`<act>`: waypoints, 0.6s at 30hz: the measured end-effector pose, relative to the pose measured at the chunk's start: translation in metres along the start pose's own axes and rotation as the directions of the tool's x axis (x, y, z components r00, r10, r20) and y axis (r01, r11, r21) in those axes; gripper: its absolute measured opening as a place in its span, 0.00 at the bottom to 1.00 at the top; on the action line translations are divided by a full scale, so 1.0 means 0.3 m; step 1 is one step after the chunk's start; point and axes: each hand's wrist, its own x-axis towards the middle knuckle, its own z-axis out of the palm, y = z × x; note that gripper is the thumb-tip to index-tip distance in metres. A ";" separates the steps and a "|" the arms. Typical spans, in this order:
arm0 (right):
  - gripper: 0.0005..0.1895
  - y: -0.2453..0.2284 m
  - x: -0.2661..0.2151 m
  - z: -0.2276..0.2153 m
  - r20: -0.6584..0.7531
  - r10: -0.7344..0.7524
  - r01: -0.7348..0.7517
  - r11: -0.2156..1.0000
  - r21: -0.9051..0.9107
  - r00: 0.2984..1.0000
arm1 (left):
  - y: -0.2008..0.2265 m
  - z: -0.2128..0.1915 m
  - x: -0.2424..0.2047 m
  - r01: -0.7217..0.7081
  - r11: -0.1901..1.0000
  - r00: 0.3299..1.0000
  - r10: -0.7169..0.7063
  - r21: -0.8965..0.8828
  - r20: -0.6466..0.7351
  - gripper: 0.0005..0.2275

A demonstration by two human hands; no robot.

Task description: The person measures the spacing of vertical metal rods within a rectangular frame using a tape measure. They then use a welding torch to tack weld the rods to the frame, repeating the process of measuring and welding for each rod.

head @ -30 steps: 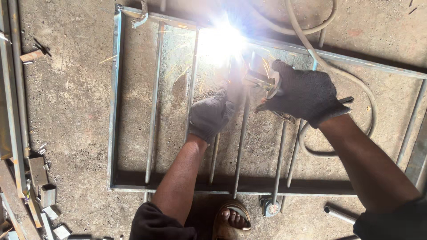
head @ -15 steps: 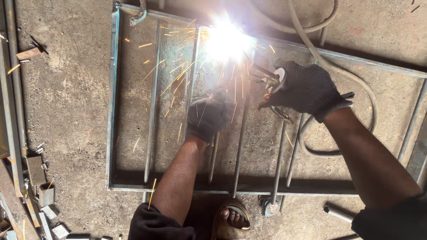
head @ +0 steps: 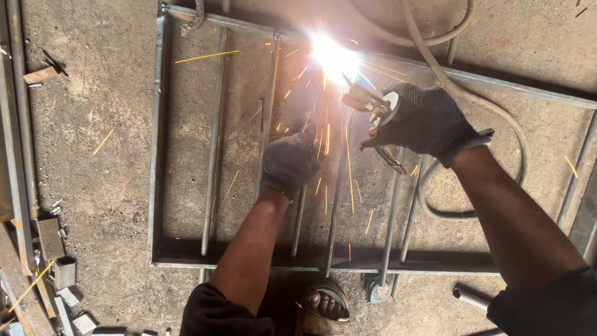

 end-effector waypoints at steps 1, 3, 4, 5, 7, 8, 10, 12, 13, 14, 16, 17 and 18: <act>0.35 0.003 0.006 0.001 0.037 -0.016 0.019 0.996 -0.082 0.999 | 0.000 -0.001 -0.002 -0.020 0.998 0.996 0.016 -0.052 -0.082 0.20; 0.42 -0.002 -0.019 0.007 -0.021 0.097 -0.097 0.995 -0.008 0.995 | 0.004 0.004 -0.009 -0.072 0.986 0.974 0.036 -0.151 -0.224 0.20; 0.47 -0.005 -0.032 0.006 -0.050 0.154 -0.153 0.988 0.032 0.987 | 0.002 0.006 -0.005 -0.061 0.989 0.980 0.034 -0.133 -0.196 0.20; 0.49 -0.007 -0.049 0.004 -0.126 0.126 -0.122 0.992 0.038 0.984 | 0.002 0.010 -0.004 -0.040 0.993 0.987 0.023 -0.107 -0.157 0.20; 0.53 -0.006 -0.087 -0.013 -0.277 0.066 -0.056 0.998 0.042 0.959 | -0.001 0.022 -0.001 -0.027 0.998 0.994 0.020 -0.065 -0.108 0.19; 0.49 -0.006 -0.109 -0.022 -0.266 0.144 -0.114 0.985 0.128 0.953 | -0.003 0.028 0.002 -0.025 0.999 0.995 0.020 -0.048 -0.093 0.19; 0.41 -0.003 -0.144 -0.038 -0.222 0.294 -0.222 0.929 0.297 0.930 | -0.009 0.041 0.003 -0.023 0.999 0.996 0.020 -0.034 -0.091 0.19; 0.51 0.014 -0.159 -0.052 -0.118 0.453 -0.429 0.884 0.187 0.883 | -0.018 0.053 0.001 -0.031 0.999 0.991 0.024 -0.045 -0.132 0.19; 0.56 0.026 -0.164 -0.057 -0.074 0.533 -0.523 0.844 0.123 0.843 | -0.019 0.058 -0.001 -0.041 0.998 0.984 0.033 -0.041 -0.174 0.19; 0.55 0.037 -0.171 -0.059 -0.079 0.554 -0.547 0.832 0.092 0.829 | -0.020 0.064 0.005 -0.054 0.998 0.974 0.046 -0.030 -0.221 0.19; 0.53 0.064 -0.181 -0.058 -0.090 0.593 -0.593 0.804 0.030 0.800 | -0.019 0.069 0.013 -0.047 0.998 0.974 0.035 -0.046 -0.224 0.24; 0.49 0.078 -0.185 -0.055 -0.107 0.576 -0.573 0.817 0.060 0.811 | -0.018 0.069 0.012 -0.032 0.997 0.980 0.017 -0.074 -0.197 0.24; 0.45 0.092 -0.185 -0.049 -0.124 0.555 -0.548 0.832 0.089 0.822 | -0.019 0.067 0.009 -0.013 0.995 0.985 -0.004 -0.099 -0.170 0.25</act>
